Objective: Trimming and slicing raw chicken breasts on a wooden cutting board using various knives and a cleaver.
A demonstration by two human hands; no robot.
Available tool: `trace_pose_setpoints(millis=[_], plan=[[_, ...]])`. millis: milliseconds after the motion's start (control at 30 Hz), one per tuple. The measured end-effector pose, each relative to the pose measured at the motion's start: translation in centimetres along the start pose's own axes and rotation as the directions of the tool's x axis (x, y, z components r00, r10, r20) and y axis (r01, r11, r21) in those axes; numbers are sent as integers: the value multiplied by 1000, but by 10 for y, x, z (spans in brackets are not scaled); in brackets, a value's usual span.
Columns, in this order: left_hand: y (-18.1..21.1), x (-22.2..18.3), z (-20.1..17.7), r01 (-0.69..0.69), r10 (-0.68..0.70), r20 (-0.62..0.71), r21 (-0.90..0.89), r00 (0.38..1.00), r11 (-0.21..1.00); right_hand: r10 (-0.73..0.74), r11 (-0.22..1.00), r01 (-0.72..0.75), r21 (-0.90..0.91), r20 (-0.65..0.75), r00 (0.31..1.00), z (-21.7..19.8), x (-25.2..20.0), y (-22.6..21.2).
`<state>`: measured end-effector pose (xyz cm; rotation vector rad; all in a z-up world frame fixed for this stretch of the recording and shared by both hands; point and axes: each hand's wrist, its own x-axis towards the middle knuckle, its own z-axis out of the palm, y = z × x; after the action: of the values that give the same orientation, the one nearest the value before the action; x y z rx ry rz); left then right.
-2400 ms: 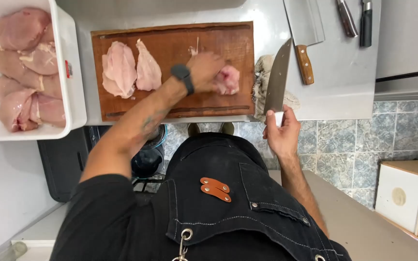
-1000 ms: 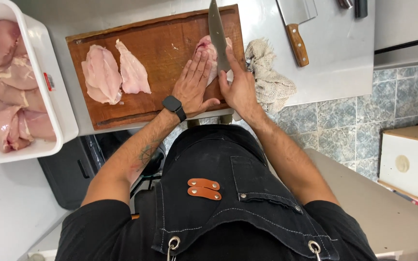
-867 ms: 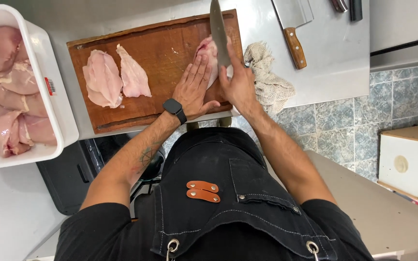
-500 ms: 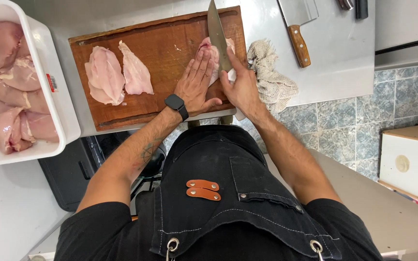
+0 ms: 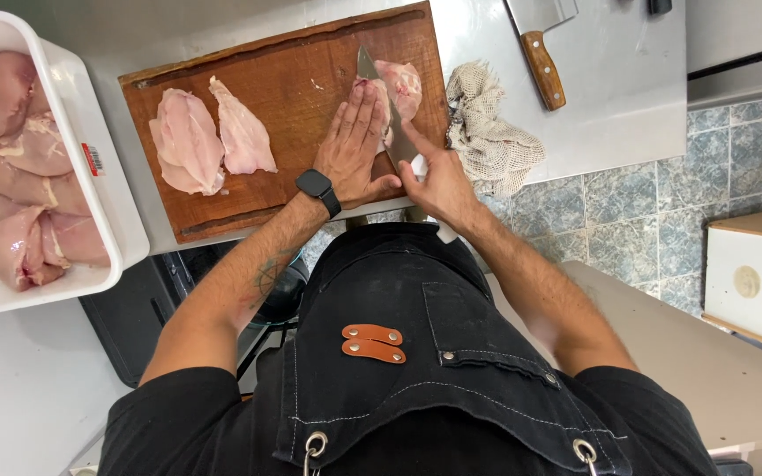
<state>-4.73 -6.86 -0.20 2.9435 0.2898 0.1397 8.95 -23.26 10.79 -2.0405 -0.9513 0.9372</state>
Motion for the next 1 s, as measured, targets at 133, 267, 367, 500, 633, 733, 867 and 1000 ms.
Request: trace_pose_setpoints(millis=[133,267,367,500,633,733,867,1000], plan=[[-3,-1,6,-17,17,-15,1,1000,1000,-80,997,80,10,8,997,4,-7,15],[-3,-2,5,-15,15,-3,-2,1000,1000,-76,997,75,15,62,995,4,-17,19],[-3,-1,3,-20,20,3,4,1000,1000,-97,995,96,14,93,991,5,-24,30],[-4,-4,4,-39,40,-31,9,999,999,-95,995,91,46,102,990,10,-34,43],[-6,-5,-2,-45,44,-24,-30,999,999,-25,999,19,37,167,986,2,-54,41],[-3,-7,-15,-32,32,-3,-49,999,998,38,999,-39,0,262,964,-6,-68,49],[-1,8,-25,98,-92,67,-94,993,991,-54,999,46,29,377,925,-36,-84,46],[-2,26,-43,248,-257,-233,-66,938,966,186,970,-244,24,577,795,-79,-104,33]])
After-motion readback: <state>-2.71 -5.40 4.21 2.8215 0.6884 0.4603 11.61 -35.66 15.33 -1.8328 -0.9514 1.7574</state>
